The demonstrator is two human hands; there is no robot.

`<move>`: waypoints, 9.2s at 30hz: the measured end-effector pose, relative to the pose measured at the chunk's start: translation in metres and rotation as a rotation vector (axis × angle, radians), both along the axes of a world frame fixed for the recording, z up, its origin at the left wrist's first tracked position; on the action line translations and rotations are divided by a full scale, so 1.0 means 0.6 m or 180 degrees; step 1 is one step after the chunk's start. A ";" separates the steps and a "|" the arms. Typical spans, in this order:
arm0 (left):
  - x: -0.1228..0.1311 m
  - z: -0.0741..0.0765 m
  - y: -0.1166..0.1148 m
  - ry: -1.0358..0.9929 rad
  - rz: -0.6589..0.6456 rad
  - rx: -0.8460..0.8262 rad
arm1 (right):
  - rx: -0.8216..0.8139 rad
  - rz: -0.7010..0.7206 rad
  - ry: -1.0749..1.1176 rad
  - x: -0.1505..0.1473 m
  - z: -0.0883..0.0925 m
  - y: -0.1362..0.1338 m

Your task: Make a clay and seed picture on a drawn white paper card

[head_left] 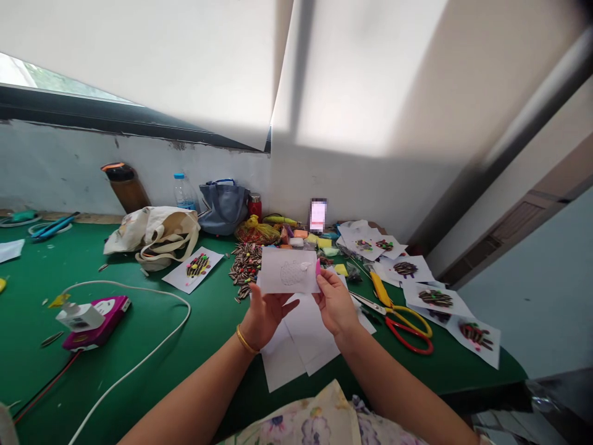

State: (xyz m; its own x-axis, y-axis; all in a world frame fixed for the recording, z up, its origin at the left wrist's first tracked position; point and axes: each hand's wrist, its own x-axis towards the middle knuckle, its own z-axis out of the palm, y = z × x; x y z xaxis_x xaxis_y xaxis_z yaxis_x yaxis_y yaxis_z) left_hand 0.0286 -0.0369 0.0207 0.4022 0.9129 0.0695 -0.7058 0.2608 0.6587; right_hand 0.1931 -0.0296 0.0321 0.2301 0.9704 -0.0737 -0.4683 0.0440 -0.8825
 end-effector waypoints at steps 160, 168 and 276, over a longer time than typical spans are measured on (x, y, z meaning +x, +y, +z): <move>0.010 -0.029 0.011 0.1371 0.0752 -0.0276 | 0.0224 0.1148 -0.1394 0.010 -0.062 -0.007; 0.010 -0.035 0.015 0.1667 0.0820 -0.0084 | 0.0171 0.1100 -0.1093 0.004 -0.066 -0.011; 0.020 -0.015 0.001 0.1134 0.1065 -0.0810 | 0.1848 -0.0031 -0.5843 0.009 -0.012 -0.032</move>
State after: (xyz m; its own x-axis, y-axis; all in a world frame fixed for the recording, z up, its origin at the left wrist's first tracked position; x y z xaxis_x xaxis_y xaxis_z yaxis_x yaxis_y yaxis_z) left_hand 0.0406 -0.0365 0.0120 0.0455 0.9652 -0.2576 -0.5223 0.2428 0.8175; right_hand 0.1983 -0.0485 0.0246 -0.3569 0.7816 0.5116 0.8792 0.4662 -0.0989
